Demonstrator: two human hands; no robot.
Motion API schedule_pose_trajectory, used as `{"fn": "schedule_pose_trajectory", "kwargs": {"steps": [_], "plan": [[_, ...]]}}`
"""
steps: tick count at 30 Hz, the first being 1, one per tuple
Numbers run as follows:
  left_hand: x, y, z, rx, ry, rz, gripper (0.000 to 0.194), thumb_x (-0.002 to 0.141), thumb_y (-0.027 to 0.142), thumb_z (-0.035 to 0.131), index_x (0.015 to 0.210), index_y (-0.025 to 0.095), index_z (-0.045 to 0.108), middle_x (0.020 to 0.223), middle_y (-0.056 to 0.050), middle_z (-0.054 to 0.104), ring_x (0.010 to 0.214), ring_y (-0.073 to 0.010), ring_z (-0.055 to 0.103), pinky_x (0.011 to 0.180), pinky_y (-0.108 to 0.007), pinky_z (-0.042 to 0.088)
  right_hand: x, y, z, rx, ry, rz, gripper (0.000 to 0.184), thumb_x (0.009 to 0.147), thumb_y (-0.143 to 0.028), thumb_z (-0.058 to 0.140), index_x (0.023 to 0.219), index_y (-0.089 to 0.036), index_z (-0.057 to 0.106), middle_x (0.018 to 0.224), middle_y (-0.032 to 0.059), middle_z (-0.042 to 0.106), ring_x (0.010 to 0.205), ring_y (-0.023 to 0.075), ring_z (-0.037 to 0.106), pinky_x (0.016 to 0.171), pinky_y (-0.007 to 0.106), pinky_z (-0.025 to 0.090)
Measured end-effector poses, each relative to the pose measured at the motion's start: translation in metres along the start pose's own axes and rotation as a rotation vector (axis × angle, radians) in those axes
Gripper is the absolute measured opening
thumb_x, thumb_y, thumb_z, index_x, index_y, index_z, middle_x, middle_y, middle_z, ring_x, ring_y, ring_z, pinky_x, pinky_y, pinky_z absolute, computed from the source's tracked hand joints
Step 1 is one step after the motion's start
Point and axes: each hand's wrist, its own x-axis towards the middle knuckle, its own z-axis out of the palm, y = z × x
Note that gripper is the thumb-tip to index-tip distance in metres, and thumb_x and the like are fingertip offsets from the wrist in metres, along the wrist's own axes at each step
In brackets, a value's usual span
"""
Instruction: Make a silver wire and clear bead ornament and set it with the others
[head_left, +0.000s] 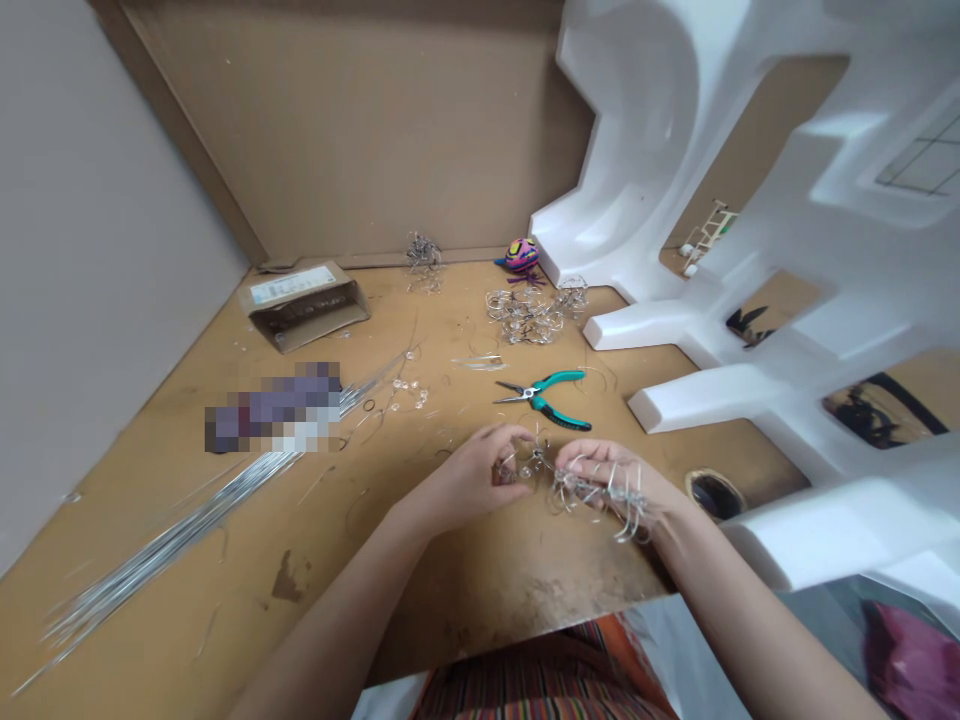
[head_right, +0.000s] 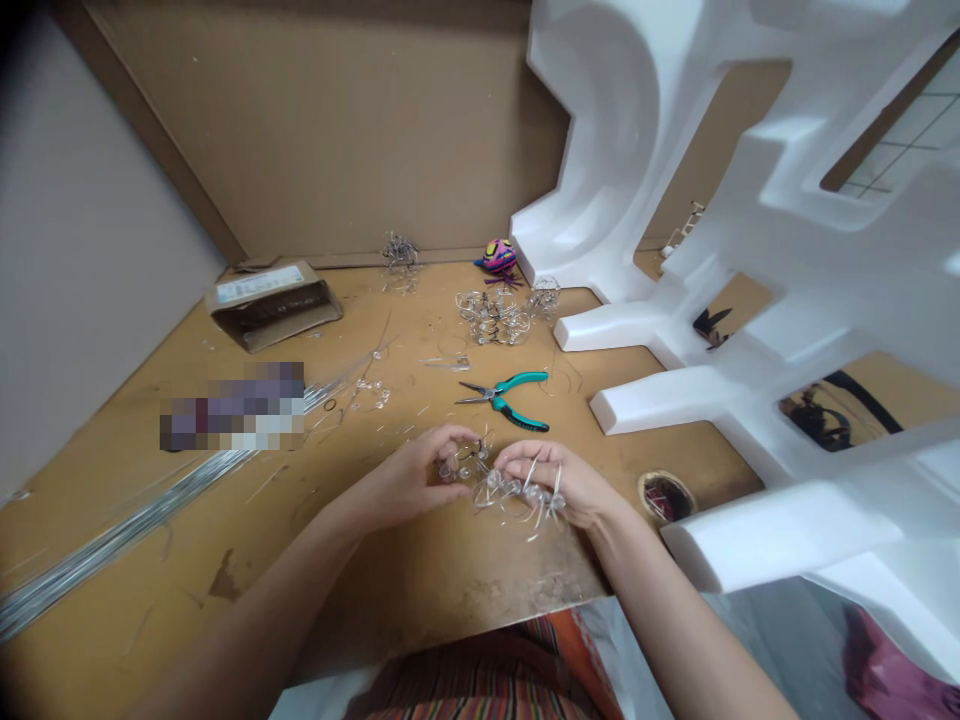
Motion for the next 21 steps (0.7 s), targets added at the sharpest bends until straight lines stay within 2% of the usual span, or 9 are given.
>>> {"fn": "schedule_pose_trajectory", "kwargs": {"steps": [1, 3, 5, 6, 10, 14, 18, 21], "plan": [[0.0, -0.001, 0.0, 0.032, 0.002, 0.024, 0.044, 0.072, 0.026, 0.06, 0.113, 0.023, 0.046, 0.074, 0.003, 0.052, 0.075, -0.0143, 0.052, 0.084, -0.034, 0.04, -0.001, 0.0, 0.0, -0.042, 0.007, -0.008, 0.019, 0.067, -0.028, 0.069, 0.079, -0.013, 0.065, 0.063, -0.0005, 0.059, 0.044, 0.0039, 0.044, 0.04, 0.016, 0.031], [0.001, -0.003, -0.001, 0.109, -0.011, 0.062, 0.04, 0.072, 0.028, 0.06, 0.11, 0.023, 0.049, 0.076, 0.003, 0.057, 0.079, -0.0151, 0.055, 0.101, -0.043, 0.025, -0.003, 0.0, 0.0, -0.143, -0.003, -0.035, 0.02, 0.07, -0.03, 0.067, 0.082, -0.014, 0.065, 0.066, -0.0006, 0.059, 0.047, 0.0041, 0.045, 0.044, 0.017, 0.034], [0.001, -0.004, -0.003, 0.178, -0.032, 0.078, 0.037, 0.072, 0.032, 0.061, 0.107, 0.023, 0.052, 0.079, 0.002, 0.06, 0.082, -0.0157, 0.056, 0.107, -0.046, 0.011, -0.007, -0.001, 0.001, -0.263, -0.016, -0.073, 0.02, 0.074, -0.031, 0.063, 0.084, -0.015, 0.065, 0.07, 0.0, 0.059, 0.05, 0.0045, 0.046, 0.047, 0.017, 0.036], [0.001, -0.004, -0.003, 0.205, -0.041, 0.08, 0.036, 0.072, 0.033, 0.061, 0.106, 0.024, 0.053, 0.083, 0.002, 0.061, 0.084, -0.0161, 0.056, 0.108, -0.046, 0.009, -0.009, -0.001, 0.002, -0.322, -0.015, -0.094, 0.02, 0.076, -0.032, 0.061, 0.085, -0.015, 0.065, 0.072, 0.0008, 0.06, 0.052, 0.0052, 0.047, 0.049, 0.018, 0.037], [-0.001, -0.005, -0.006, 0.266, -0.047, 0.075, 0.031, 0.077, 0.028, 0.056, 0.107, 0.026, 0.053, 0.093, 0.001, 0.062, 0.091, -0.0164, 0.055, 0.107, -0.046, 0.011, -0.02, -0.004, 0.011, -0.594, 0.076, -0.203, 0.02, 0.081, -0.032, 0.054, 0.088, -0.017, 0.064, 0.079, 0.0029, 0.063, 0.058, 0.0085, 0.051, 0.056, 0.022, 0.042], [-0.001, -0.003, -0.008, 0.3, -0.059, 0.073, 0.026, 0.078, 0.026, 0.054, 0.104, 0.026, 0.053, 0.097, 0.0, 0.061, 0.096, -0.0172, 0.052, 0.106, -0.046, 0.013, -0.025, -0.002, 0.019, -0.872, 0.167, -0.323, 0.016, 0.082, -0.024, 0.05, 0.088, -0.02, 0.065, 0.086, 0.0028, 0.065, 0.074, 0.0129, 0.057, 0.07, 0.026, 0.043], [-0.001, 0.0, -0.011, 0.336, -0.094, 0.087, 0.017, 0.078, 0.019, 0.05, 0.093, 0.025, 0.057, 0.098, 0.0, 0.059, 0.1, -0.0182, 0.049, 0.103, -0.044, 0.019, -0.023, 0.005, 0.02, -0.938, 0.236, -0.302, 0.013, 0.079, -0.022, 0.051, 0.084, -0.018, 0.062, 0.075, 0.0024, 0.064, 0.066, 0.0126, 0.056, 0.061, 0.024, 0.042], [0.0, -0.001, -0.013, 0.357, -0.088, 0.11, 0.022, 0.077, 0.01, 0.043, 0.084, 0.023, 0.06, 0.092, 0.0, 0.059, 0.094, -0.0164, 0.05, 0.101, -0.041, 0.023, -0.022, 0.006, 0.018, -0.966, 0.259, -0.286, 0.009, 0.077, -0.023, 0.053, 0.076, -0.017, 0.06, 0.067, 0.0015, 0.061, 0.06, 0.0126, 0.054, 0.056, 0.023, 0.041]]}}
